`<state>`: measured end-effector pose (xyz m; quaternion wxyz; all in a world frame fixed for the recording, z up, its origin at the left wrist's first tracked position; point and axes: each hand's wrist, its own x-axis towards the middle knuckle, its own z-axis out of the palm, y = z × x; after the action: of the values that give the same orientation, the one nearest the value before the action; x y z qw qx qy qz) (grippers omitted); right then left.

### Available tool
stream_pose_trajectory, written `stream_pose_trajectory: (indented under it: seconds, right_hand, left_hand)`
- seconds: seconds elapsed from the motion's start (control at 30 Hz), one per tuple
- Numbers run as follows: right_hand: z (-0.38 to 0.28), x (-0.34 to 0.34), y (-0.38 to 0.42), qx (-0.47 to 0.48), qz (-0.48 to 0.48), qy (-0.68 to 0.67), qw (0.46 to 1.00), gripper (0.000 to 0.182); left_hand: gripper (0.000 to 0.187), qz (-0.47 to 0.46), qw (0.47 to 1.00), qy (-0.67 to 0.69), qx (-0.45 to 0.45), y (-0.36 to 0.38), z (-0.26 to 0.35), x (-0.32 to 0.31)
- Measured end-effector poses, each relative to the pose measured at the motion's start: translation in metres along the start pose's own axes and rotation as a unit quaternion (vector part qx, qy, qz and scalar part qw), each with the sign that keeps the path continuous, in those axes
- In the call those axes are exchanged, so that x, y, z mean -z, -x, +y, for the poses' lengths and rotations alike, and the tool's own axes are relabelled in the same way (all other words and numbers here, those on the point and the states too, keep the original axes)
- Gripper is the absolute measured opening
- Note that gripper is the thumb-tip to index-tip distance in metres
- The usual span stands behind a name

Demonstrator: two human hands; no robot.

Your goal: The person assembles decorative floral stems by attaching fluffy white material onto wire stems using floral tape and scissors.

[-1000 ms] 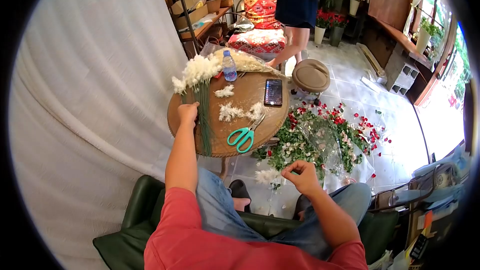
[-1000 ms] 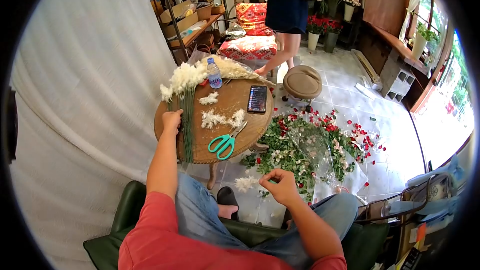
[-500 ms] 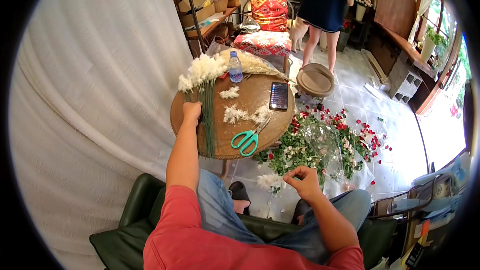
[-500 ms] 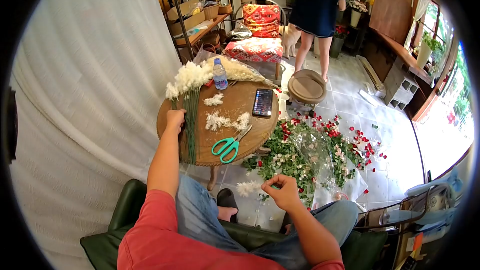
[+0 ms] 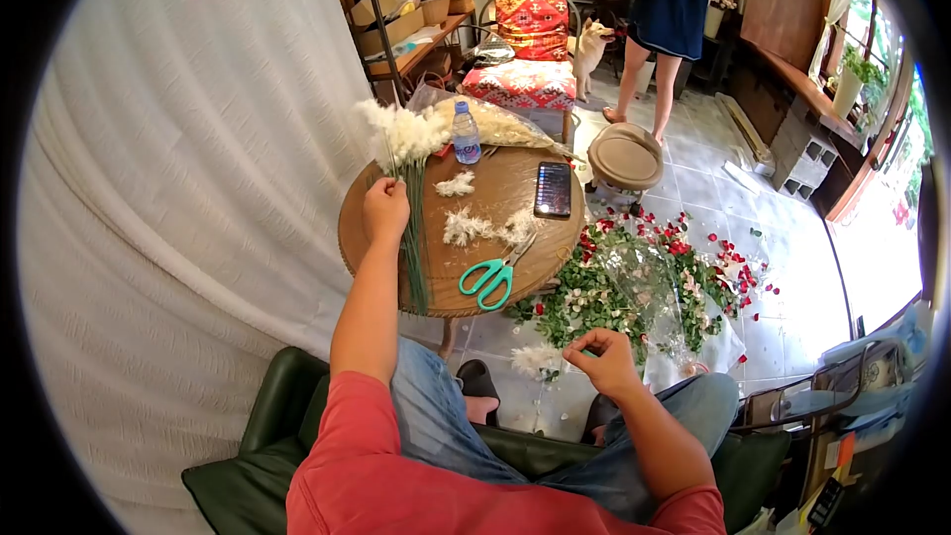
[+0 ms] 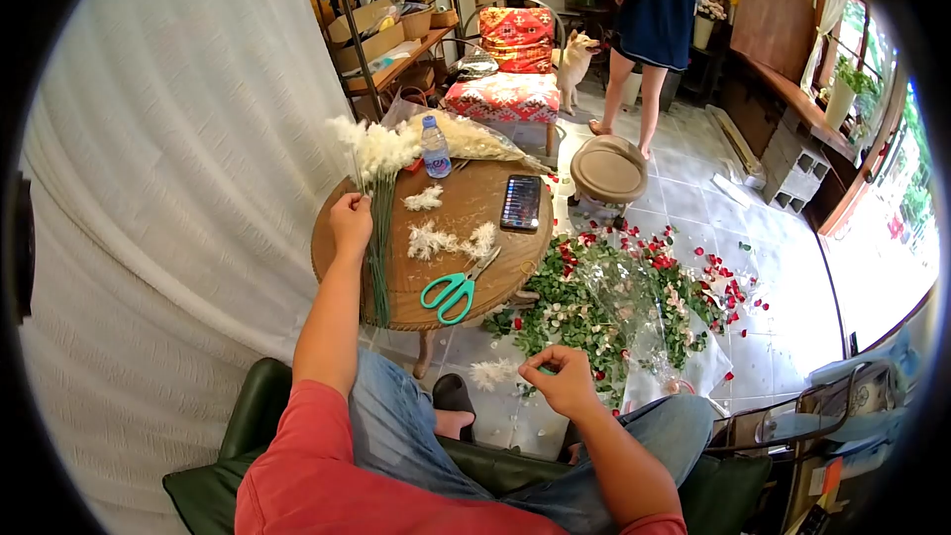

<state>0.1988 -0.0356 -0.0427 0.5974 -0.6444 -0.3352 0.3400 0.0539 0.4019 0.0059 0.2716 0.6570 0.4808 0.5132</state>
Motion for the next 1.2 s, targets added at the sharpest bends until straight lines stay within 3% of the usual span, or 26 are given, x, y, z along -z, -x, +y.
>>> stream_pose_trajectory:
  seconds: [0.1,0.17,0.27,0.5,0.67,0.8,1.0,1.2]
  right_hand:
    - [0.006,0.002,-0.001,0.008,0.0,-0.014,1.0,0.013]
    - [0.003,0.002,0.0,-0.002,0.0,-0.006,1.0,0.013]
    - [0.003,0.001,-0.001,0.001,-0.002,-0.015,1.0,0.013]
    - [0.002,-0.002,-0.001,0.001,-0.01,-0.007,1.0,0.013]
    - [0.005,-0.002,0.0,0.004,-0.011,-0.012,1.0,0.014]
    - [0.005,-0.002,0.0,0.003,-0.013,-0.016,1.0,0.013]
    - [0.004,-0.002,-0.001,-0.003,-0.008,-0.007,1.0,0.013]
    - [0.007,-0.002,-0.001,0.006,-0.011,-0.01,1.0,0.013]
  left_hand:
    - [0.02,-0.016,1.0,0.016,0.003,-0.001,-0.006,-0.009]
    - [0.021,-0.058,0.989,-0.14,-0.007,0.0,-0.013,-0.007]
    - [0.023,-0.051,0.984,-0.159,-0.06,-0.003,-0.036,-0.014]
    - [0.027,-0.034,0.992,-0.113,-0.039,-0.005,-0.042,0.009]
    - [0.024,-0.065,0.988,-0.132,0.036,0.005,-0.029,0.036]
    - [0.023,-0.069,0.988,-0.135,0.005,0.004,-0.044,0.032]
    - [0.024,-0.077,0.965,-0.249,-0.018,0.001,-0.052,0.027]
    - [0.029,-0.012,0.976,-0.212,0.048,0.002,-0.024,0.041]
